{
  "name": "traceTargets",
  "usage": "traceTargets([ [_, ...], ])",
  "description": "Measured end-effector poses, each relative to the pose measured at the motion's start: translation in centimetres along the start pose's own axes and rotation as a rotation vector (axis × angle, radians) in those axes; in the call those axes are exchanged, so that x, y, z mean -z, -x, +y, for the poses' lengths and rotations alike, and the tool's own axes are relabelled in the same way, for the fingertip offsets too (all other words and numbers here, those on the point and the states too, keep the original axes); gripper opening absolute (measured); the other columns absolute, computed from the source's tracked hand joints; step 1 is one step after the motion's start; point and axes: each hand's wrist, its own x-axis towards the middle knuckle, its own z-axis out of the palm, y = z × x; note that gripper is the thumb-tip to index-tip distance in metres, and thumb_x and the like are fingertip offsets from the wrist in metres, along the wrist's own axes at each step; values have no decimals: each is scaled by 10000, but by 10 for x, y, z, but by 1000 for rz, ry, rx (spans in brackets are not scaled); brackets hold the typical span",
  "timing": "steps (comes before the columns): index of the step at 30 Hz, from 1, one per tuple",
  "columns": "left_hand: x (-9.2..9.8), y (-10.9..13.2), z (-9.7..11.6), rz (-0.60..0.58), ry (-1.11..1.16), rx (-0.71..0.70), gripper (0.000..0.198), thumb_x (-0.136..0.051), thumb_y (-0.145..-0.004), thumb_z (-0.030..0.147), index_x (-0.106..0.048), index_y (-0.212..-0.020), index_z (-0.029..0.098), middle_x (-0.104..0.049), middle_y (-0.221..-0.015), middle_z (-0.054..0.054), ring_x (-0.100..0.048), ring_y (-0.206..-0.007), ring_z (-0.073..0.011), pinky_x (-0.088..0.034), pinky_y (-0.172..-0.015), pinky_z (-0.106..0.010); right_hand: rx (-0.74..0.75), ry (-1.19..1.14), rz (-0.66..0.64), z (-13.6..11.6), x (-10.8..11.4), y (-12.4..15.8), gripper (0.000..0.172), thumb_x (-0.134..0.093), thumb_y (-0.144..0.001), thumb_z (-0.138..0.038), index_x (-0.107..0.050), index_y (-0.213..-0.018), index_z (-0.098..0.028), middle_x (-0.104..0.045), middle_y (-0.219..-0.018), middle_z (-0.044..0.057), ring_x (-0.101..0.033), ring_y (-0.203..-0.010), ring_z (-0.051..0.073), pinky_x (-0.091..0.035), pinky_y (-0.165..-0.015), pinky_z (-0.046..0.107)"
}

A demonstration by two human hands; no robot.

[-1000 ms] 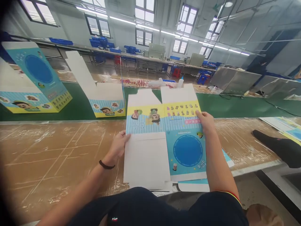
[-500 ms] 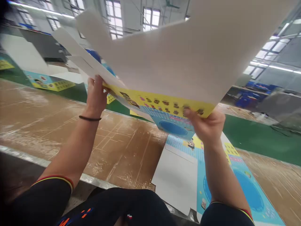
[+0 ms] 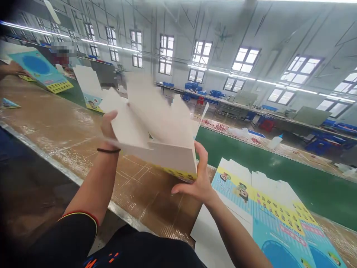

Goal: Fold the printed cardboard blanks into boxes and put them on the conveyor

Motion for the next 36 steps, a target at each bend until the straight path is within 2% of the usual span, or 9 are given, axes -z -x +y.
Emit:
traceTargets([
  [6,-19,44,44,-120,33,50,718,-649,-748,535,-540,-1403,261,-706,-1241,-91,-559,-1338,-424,-498,-1087,-608,-129,114,190,5,0,-22,813,-379,-1019,-642,25,-1640,-308,-181,-1687,146,-266,-1543,370,-343,-1190,647],
  [8,-28,48,53,-194,34,88,731,-670,-733,516,-540,-1410,271,-718,-1206,-87,-582,-1311,-415,-508,-1070,-589,18,274,302,0,9,-32,787,-456,-1032,-495,34,-1636,-373,-148,-1702,101,-183,-1571,376,-281,-1202,681],
  [11,-42,45,57,-387,102,197,754,-715,-689,497,-562,-1387,256,-737,-1161,-90,-611,-1268,-393,-524,-1040,-545,393,537,355,-16,24,-43,691,-489,-1008,-216,-231,-1585,-494,-378,-1614,-1,-181,-1577,323,-232,-1228,647],
  [15,-64,38,52,-518,183,252,628,-728,-675,524,-667,-1222,220,-750,-1118,-96,-657,-1172,-360,-551,-964,-482,349,712,124,-43,36,-51,430,-527,-1014,-290,-520,-1437,-365,-615,-1364,40,-395,-1467,314,-234,-1243,573],
  [20,-90,39,51,-394,246,301,449,-688,-750,548,-729,-1026,196,-739,-1072,-70,-684,-1008,-265,-550,-919,-393,149,668,74,-62,57,-61,377,-388,-1075,-486,-658,-1124,-227,-660,-984,64,-613,-1063,256,-300,-1174,519],
  [25,-92,35,48,-356,246,258,450,-738,-709,533,-715,-1023,212,-698,-1030,-53,-661,-947,-235,-550,-874,-367,-26,479,-328,-56,68,-69,558,-226,-1113,-471,-576,-768,-210,-528,-646,-5,-486,-630,157,-420,-808,343],
  [31,-70,46,25,-597,-104,165,968,-810,-545,783,-609,-1323,244,-624,-1378,-129,-548,-1317,-391,-505,-1044,-470,-421,439,-866,-23,19,-60,465,-317,-1097,-377,-655,-838,-190,-702,-853,82,-594,-751,217,-379,-708,328],
  [33,-65,57,17,-688,-64,268,1123,-681,-519,947,-580,-1385,238,-589,-1446,-159,-502,-1376,-424,-482,-1087,-509,-436,375,-991,-17,4,-56,490,-305,-1097,-395,-686,-869,-188,-732,-950,112,-638,-836,253,-410,-737,346],
  [36,-62,73,6,-629,-2,413,1103,-596,-576,981,-577,-1390,237,-599,-1444,-163,-537,-1350,-414,-477,-1103,-525,-384,348,-1058,-16,-9,-57,539,-283,-1097,-407,-727,-889,-183,-748,-1003,138,-670,-901,299,-446,-778,387],
])
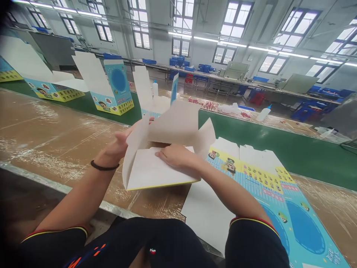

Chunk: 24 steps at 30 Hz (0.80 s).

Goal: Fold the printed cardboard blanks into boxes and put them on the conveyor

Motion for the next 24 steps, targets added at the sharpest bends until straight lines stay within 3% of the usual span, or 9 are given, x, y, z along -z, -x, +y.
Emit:
traceTargets([
  [5,-1,-5,-12,270,-106,196,977,-862,-547,642,-529,-1349,194,-674,-1305,-140,-629,-1214,-358,-566,-977,-471,19,74,1,-8,3,-15,515,-305,-1094,-371,-770,-1029,-158,-760,-1085,153,-699,-952,320,-480,-810,406],
  [9,5,-17,-18,361,-198,360,716,-899,-473,400,-600,-1096,212,-731,-1137,-91,-670,-1095,-335,-596,-881,-447,10,174,64,-6,0,-20,504,-315,-1098,-360,-778,-1038,-170,-771,-1024,147,-708,-917,301,-485,-840,418],
  [11,11,-21,-23,424,-211,399,619,-878,-450,341,-592,-984,212,-737,-1071,-81,-672,-1079,-334,-589,-890,-451,0,270,167,0,1,-11,448,-383,-1078,-323,-778,-984,-135,-761,-1016,183,-699,-961,316,-481,-888,445],
  [14,19,-23,-31,462,-181,406,555,-843,-448,318,-582,-924,203,-738,-1012,-74,-680,-1063,-335,-578,-907,-461,87,232,580,25,10,14,315,-474,-1033,-285,-760,-1035,-154,-750,-1094,160,-673,-1068,304,-465,-987,466],
  [17,21,-23,-38,453,-183,382,508,-826,-464,316,-593,-900,201,-745,-975,-66,-692,-1033,-334,-585,-883,-460,132,-68,1086,71,18,32,315,-439,-1042,-351,-707,-1169,-244,-735,-1162,92,-647,-1152,261,-457,-1058,471],
  [19,20,-24,-41,465,-196,361,480,-815,-473,317,-601,-887,200,-743,-952,-61,-696,-1011,-332,-586,-863,-456,61,-355,1224,103,17,29,372,-458,-1018,-440,-639,-1288,-258,-710,-1222,92,-629,-1203,256,-465,-1078,480],
  [21,18,-24,-42,472,-183,342,479,-802,-476,314,-614,-901,195,-739,-937,-55,-696,-996,-330,-586,-847,-447,-26,-660,1090,124,8,16,569,-541,-942,-550,-531,-1424,-248,-664,-1331,112,-598,-1272,265,-479,-1084,486],
  [24,14,-24,-43,439,-105,284,578,-791,-474,296,-649,-1025,191,-740,-987,-52,-693,-1009,-325,-587,-847,-434,-104,-987,673,129,-12,-9,930,-655,-815,-646,-334,-1576,-216,-491,-1547,163,-514,-1389,281,-472,-1109,471],
])
